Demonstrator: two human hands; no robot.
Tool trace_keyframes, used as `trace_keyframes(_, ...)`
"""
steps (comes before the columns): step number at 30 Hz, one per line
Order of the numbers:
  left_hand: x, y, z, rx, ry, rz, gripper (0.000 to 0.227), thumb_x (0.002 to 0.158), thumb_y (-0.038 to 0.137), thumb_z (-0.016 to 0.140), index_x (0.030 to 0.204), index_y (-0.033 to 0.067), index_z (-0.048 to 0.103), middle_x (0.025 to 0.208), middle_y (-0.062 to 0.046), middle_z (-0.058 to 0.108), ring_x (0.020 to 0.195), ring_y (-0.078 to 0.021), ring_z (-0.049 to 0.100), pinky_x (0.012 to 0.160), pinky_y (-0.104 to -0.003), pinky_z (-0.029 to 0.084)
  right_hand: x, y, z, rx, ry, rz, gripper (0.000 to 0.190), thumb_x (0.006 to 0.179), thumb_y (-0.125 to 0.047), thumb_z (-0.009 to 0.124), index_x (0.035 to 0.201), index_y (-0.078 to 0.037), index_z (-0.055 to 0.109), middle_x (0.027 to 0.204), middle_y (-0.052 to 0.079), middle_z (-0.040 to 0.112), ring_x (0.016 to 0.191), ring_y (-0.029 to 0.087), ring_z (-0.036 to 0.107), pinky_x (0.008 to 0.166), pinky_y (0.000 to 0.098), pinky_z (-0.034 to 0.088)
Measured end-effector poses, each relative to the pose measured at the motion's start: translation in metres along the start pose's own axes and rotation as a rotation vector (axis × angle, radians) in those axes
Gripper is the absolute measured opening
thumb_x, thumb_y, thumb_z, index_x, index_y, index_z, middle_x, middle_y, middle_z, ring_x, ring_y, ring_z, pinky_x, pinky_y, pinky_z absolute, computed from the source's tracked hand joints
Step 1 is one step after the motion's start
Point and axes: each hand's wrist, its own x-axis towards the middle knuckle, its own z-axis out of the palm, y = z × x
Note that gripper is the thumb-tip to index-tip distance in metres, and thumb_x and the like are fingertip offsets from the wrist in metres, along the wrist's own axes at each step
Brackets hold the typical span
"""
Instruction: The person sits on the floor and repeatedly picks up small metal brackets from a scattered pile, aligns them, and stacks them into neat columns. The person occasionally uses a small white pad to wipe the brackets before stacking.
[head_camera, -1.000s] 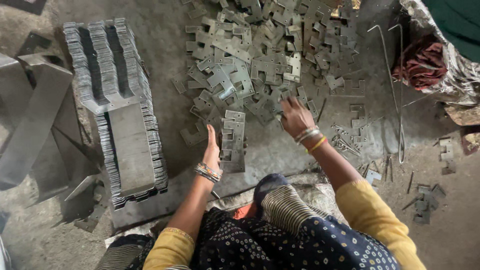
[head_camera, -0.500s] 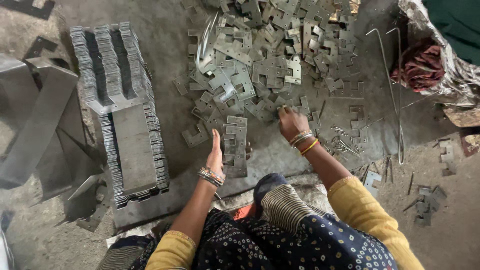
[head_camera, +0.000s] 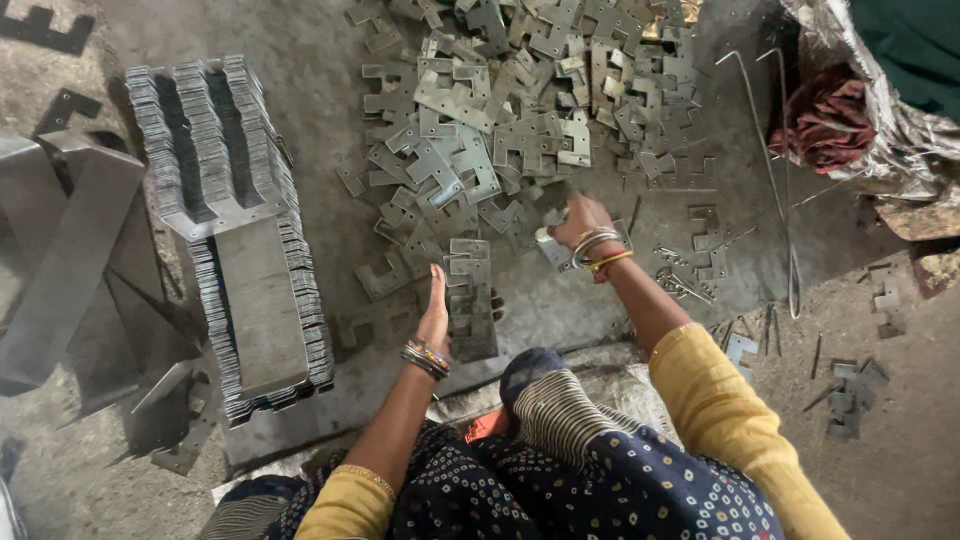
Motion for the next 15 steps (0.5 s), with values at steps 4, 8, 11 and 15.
trace_keyframes(4, -0.001, -0.001, 0.003, 0.037, 0.0, 0.048, 0.091, 0.09, 0.081, 0.035, 0.134, 0.0068, 0.065, 0.115, -0.012, 0.075, 0.101, -0.0245, 0.072, 0.092, -0.041, 0.058, -0.019, -0.002, -0.007, 0.362, -0.184, 0.265, 0.047, 0.076, -0.03, 0.085, 0.102, 0.007, 0.074, 0.094, 0.022, 0.078, 0.087, 0.031, 0.075, 0.077, 0.0442, 0.059)
trace_keyframes(8, 0.002, 0.0, 0.009, 0.041, 0.065, 0.035, 0.097, 0.091, 0.082, 0.026, 0.148, 0.0072, 0.049, 0.136, -0.018, 0.061, 0.119, -0.0322, 0.062, 0.101, -0.052, 0.051, -0.09, -0.048, -0.018, 0.341, 0.033, -0.189, 0.03, 0.079, -0.027, 0.08, 0.097, -0.005, 0.073, 0.084, 0.014, 0.076, 0.073, 0.026, 0.076, 0.07, 0.0381, 0.061)
trace_keyframes(11, 0.004, 0.001, 0.012, 0.016, 0.237, -0.065, 0.106, 0.08, 0.089, 0.02, 0.158, 0.0169, 0.028, 0.156, -0.011, 0.042, 0.141, -0.0328, 0.044, 0.112, -0.06, 0.036, -0.119, -0.068, -0.038, 0.366, -0.034, -0.142, 0.037, 0.081, -0.031, 0.08, 0.102, -0.004, 0.067, 0.084, 0.014, 0.074, 0.075, 0.027, 0.074, 0.069, 0.0418, 0.059)
trace_keyframes(15, 0.002, -0.002, 0.009, 0.12, 0.302, 0.015, 0.117, 0.069, 0.095, 0.028, 0.162, 0.0293, 0.004, 0.169, -0.003, 0.008, 0.154, -0.0319, 0.013, 0.121, -0.064, 0.014, -0.104, -0.037, -0.061, -0.194, 0.068, -0.195, 0.038, 0.083, -0.016, 0.069, 0.12, -0.01, 0.066, 0.109, 0.011, 0.073, 0.104, 0.031, 0.068, 0.09, 0.0452, 0.054)
